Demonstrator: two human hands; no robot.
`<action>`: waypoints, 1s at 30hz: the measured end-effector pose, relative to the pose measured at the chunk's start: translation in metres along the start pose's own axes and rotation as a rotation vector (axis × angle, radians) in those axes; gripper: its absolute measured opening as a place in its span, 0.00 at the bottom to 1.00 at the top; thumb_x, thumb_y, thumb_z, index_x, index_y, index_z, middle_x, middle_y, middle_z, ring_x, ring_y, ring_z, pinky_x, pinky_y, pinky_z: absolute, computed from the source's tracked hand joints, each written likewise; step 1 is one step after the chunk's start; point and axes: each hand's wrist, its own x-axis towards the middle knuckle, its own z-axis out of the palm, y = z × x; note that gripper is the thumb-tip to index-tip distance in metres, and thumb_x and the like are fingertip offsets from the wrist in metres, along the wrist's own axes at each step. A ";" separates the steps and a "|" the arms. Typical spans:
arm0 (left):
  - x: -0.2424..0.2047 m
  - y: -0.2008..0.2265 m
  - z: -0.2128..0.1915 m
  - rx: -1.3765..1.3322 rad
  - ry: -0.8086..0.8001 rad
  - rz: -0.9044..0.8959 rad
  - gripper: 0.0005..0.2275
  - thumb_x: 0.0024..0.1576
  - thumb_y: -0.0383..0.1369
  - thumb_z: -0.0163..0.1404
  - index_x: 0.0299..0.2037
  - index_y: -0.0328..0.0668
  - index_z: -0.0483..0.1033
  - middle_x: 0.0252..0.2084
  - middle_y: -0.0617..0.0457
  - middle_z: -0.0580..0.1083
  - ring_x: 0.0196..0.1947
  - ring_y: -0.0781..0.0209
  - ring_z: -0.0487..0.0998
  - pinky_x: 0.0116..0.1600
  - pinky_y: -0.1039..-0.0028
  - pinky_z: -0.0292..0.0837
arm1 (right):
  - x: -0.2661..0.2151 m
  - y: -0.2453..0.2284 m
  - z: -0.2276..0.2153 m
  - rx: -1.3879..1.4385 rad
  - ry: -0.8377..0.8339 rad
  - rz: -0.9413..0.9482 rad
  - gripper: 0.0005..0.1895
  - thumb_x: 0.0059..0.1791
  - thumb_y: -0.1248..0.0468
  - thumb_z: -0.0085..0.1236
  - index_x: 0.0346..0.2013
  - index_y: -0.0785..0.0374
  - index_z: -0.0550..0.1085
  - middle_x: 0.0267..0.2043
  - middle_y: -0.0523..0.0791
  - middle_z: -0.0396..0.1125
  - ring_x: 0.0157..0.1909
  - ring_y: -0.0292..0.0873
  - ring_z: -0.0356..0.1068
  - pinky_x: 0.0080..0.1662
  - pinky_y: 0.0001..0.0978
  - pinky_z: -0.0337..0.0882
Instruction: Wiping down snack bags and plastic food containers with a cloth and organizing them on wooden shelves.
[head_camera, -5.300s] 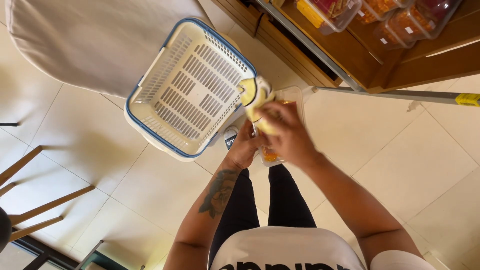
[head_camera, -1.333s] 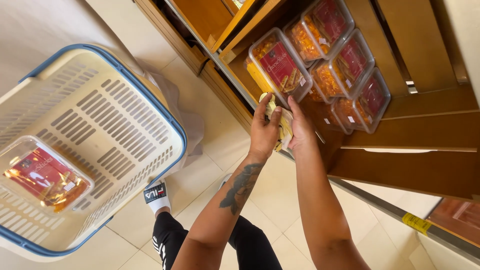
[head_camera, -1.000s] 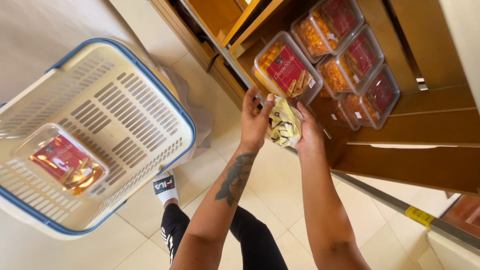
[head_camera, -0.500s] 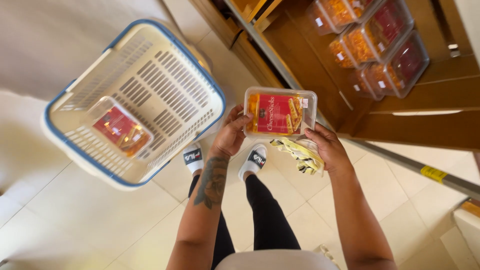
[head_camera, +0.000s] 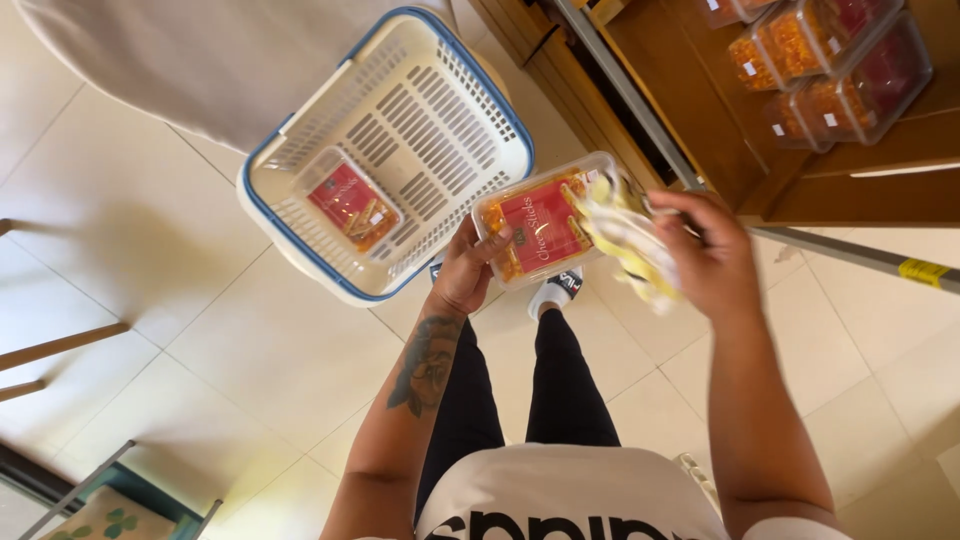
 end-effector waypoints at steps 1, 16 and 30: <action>-0.008 0.003 0.003 0.008 0.005 0.003 0.25 0.50 0.31 0.65 0.57 0.41 0.72 0.43 0.48 0.75 0.40 0.51 0.82 0.38 0.59 0.84 | -0.007 0.006 0.025 0.010 0.001 -0.001 0.15 0.54 0.72 0.57 0.56 0.70 0.76 0.47 0.53 0.69 0.49 0.44 0.69 0.55 0.39 0.71; -0.044 0.033 -0.014 0.172 0.067 0.077 0.32 0.43 0.29 0.68 0.60 0.39 0.69 0.47 0.49 0.68 0.47 0.51 0.75 0.44 0.60 0.83 | -0.019 -0.023 0.132 -0.224 0.012 -0.287 0.30 0.44 0.77 0.60 0.61 0.59 0.74 0.53 0.52 0.64 0.58 0.62 0.68 0.58 0.51 0.69; -0.061 0.060 -0.022 0.375 -0.315 0.288 0.37 0.32 0.12 0.59 0.59 0.39 0.73 0.52 0.41 0.73 0.52 0.41 0.74 0.55 0.54 0.76 | 0.020 -0.094 0.041 -0.083 -0.213 -0.268 0.19 0.51 0.82 0.54 0.52 0.62 0.77 0.52 0.50 0.70 0.55 0.53 0.69 0.62 0.48 0.63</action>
